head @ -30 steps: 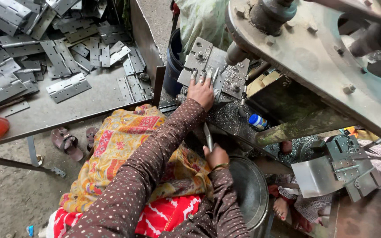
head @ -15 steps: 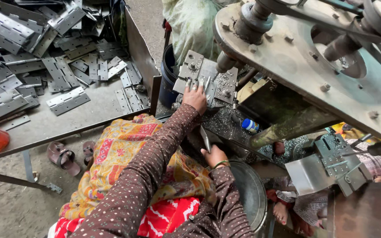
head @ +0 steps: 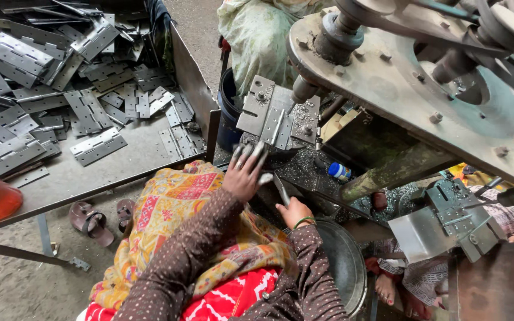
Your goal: The person operates a manual press machine to shape metal hinge components. They repeatedly pick up metal pieces, position them under the press, and activate the machine to form the parts.
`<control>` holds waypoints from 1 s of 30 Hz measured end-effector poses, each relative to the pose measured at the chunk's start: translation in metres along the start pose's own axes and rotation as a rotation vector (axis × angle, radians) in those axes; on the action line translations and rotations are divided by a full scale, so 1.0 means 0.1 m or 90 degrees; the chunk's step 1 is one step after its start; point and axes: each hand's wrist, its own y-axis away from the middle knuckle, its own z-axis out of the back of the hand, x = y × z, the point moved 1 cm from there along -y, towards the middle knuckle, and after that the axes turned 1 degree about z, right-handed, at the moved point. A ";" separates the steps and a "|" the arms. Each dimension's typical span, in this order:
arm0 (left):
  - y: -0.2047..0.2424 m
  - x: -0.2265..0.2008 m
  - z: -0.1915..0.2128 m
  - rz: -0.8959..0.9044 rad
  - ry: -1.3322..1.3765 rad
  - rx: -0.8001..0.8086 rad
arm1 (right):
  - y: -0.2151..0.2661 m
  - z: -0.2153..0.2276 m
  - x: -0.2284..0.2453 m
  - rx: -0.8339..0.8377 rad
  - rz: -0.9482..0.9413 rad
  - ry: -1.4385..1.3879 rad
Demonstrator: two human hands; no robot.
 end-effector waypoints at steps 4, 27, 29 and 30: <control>0.24 -0.05 -0.09 -0.165 0.118 0.014 | 0.00 -0.02 -0.01 0.004 -0.009 0.005; 0.58 0.08 -0.87 -0.099 0.194 0.177 | -0.08 -0.11 -0.09 -0.031 0.000 -0.007; 0.59 0.08 -0.87 -0.084 0.195 0.198 | -0.07 -0.12 -0.10 -0.032 0.004 -0.004; 0.58 0.08 -0.87 -0.078 0.194 0.212 | -0.08 -0.11 -0.11 -0.029 0.004 -0.007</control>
